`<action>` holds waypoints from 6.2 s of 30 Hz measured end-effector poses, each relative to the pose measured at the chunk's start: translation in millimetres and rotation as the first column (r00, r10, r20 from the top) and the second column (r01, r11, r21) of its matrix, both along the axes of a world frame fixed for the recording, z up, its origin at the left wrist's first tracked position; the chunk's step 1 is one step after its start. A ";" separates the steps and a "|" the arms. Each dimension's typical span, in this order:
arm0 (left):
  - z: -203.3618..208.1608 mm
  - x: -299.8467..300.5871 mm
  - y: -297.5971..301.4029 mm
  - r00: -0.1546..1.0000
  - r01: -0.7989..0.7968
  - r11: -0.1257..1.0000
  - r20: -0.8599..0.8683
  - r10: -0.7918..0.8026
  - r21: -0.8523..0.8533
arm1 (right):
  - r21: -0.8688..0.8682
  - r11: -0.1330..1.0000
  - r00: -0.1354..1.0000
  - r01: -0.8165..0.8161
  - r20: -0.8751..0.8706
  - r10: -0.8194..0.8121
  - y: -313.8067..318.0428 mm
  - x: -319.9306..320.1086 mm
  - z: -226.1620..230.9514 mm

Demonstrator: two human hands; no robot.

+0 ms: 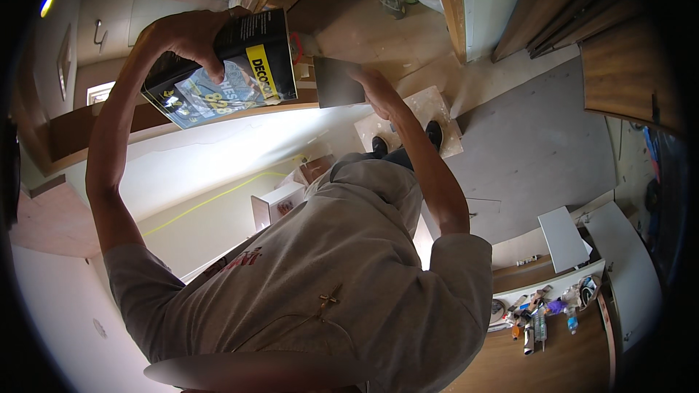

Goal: The person applies adhesive from a can onto a wooden surface using a scraper. They repeatedly scoop adhesive and spread it across the wood, working around a doorway frame.

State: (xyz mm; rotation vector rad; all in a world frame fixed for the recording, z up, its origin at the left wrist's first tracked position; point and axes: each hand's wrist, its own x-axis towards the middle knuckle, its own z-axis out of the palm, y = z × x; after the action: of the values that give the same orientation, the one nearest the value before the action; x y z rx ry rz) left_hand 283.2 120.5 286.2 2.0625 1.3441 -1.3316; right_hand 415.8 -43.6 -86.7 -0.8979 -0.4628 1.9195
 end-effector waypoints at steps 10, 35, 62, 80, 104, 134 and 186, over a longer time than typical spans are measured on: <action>1.7 5.7 -0.2 1.000 0.005 1.000 -0.011 -0.005 0.002 | -0.001 0.999 0.998 -0.052 -0.044 0.052 -4.2 12.4 25.9; 3.7 3.8 -4.1 0.999 0.031 0.999 -0.043 -0.029 0.029 | -0.010 0.995 0.994 -0.096 -0.044 0.095 -4.6 6.0 25.8; 8.8 -28.5 -6.8 0.997 -0.018 1.000 0.078 0.016 0.024 | 0.003 0.995 0.987 -0.097 -0.129 0.097 -0.9 11.3 26.6; -20.0 -108.0 -20.7 0.911 0.000 0.993 0.409 -0.050 0.121 | 0.018 1.000 0.985 -0.009 -0.172 0.012 -11.1 23.8 45.8; -161.5 -186.7 -103.3 0.471 -0.343 0.938 0.856 0.214 -0.046 | -0.069 0.994 0.995 -0.087 -0.059 0.083 -11.5 81.6 43.9; -343.6 -315.0 -135.9 0.209 -0.332 0.942 0.977 0.033 0.039 | 0.651 -0.262 -0.225 -0.713 -0.565 -0.794 2.7 -162.0 762.4; -410.1 -367.6 -213.9 0.034 -0.499 0.858 0.987 0.157 -0.119 | 0.458 -0.232 -0.240 -0.858 -0.757 -0.608 84.8 -204.6 823.9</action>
State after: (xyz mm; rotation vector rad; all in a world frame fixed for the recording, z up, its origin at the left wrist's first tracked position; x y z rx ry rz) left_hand -84.4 -93.5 -123.9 1.8169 1.1219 0.6083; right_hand 211.2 41.3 737.2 -0.5999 -1.3631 -1.6581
